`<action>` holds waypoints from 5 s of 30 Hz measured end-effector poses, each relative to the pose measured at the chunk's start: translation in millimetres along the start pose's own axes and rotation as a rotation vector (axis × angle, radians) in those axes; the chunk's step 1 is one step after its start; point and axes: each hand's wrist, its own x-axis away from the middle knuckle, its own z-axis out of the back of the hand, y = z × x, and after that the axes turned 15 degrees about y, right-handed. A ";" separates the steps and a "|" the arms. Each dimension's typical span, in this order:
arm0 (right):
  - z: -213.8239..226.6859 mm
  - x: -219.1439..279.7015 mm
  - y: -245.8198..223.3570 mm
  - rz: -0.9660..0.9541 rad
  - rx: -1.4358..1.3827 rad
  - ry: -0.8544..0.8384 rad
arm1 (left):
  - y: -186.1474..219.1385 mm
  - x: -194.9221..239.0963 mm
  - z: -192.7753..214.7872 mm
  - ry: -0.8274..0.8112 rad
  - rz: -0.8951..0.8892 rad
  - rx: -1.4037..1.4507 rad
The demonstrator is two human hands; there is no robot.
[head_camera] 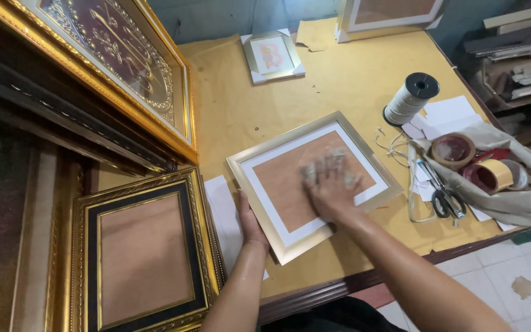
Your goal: Cleaning glass and applying adhesive tape to the edges of a picture frame as part of the final assembly process.
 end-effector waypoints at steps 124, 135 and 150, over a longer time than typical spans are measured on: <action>-3.0 -39.0 77.4 0.268 0.158 -0.169 | -40.6 -32.9 5.1 -0.015 -0.091 -0.031; -10.6 -43.7 -41.2 0.595 -0.132 -0.272 | -34.1 -74.9 13.7 -0.043 -0.083 -0.008; -34.5 -145.5 95.8 0.181 0.173 -0.091 | -46.7 -89.3 27.7 0.012 -0.145 -0.004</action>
